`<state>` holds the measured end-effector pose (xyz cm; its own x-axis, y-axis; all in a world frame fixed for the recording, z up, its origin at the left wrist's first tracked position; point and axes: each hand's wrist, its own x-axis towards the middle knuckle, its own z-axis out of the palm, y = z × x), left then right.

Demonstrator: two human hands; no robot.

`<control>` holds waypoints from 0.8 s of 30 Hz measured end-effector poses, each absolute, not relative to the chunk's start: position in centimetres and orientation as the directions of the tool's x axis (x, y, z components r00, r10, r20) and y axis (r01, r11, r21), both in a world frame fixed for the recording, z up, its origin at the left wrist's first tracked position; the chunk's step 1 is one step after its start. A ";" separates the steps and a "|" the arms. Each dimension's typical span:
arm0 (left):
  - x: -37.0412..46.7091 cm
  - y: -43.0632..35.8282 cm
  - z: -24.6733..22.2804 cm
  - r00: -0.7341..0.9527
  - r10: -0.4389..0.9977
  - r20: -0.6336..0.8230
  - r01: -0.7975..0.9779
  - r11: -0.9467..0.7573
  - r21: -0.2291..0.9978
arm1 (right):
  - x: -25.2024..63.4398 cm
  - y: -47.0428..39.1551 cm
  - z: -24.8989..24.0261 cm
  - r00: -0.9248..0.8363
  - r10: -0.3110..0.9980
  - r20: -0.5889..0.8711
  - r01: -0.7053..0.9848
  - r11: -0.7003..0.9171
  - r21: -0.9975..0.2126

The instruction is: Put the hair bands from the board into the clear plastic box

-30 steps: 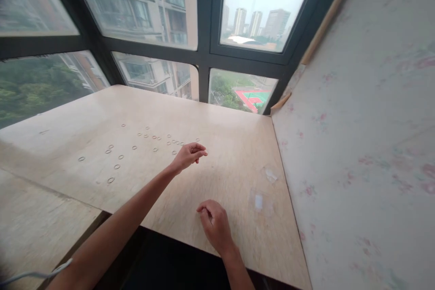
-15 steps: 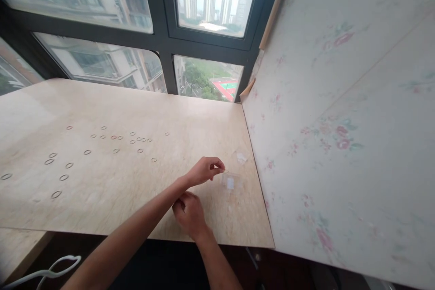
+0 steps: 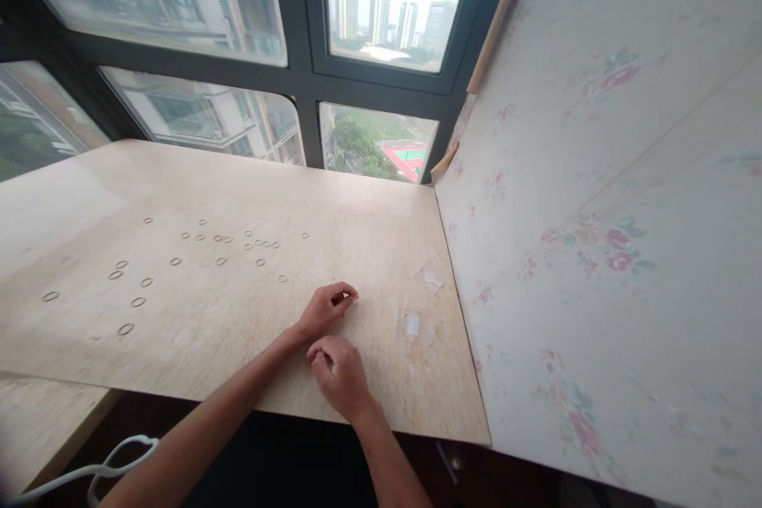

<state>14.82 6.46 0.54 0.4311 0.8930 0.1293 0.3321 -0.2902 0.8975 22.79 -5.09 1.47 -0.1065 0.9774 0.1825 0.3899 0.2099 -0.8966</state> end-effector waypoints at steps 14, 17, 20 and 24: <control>9.0 1.1 0.3 0.241 0.945 0.222 0.346 -0.298 0.890 | 21.9 0.9 2.9 -0.015 0.999 0.039 0.015 0.039 -0.999; 8.5 0.6 0.2 0.134 0.977 0.169 0.255 -0.198 0.946 | 20.1 4.9 3.6 -0.117 0.993 0.008 0.413 0.056 -0.909; 8.1 0.5 0.2 0.077 0.991 0.106 0.180 -0.119 0.977 | 18.0 9.0 3.8 -0.216 0.975 -0.054 0.587 0.085 -0.805; 7.9 0.2 0.4 0.149 0.975 0.162 0.238 -0.194 0.952 | 15.7 12.6 3.5 -0.292 0.946 -0.145 0.753 0.134 -0.644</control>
<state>7.90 0.18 0.37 0.1494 0.9755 0.1617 0.2382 -0.1942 0.9516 15.70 12.64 3.48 -0.2915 0.9456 -0.1446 0.7533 0.1338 -0.6439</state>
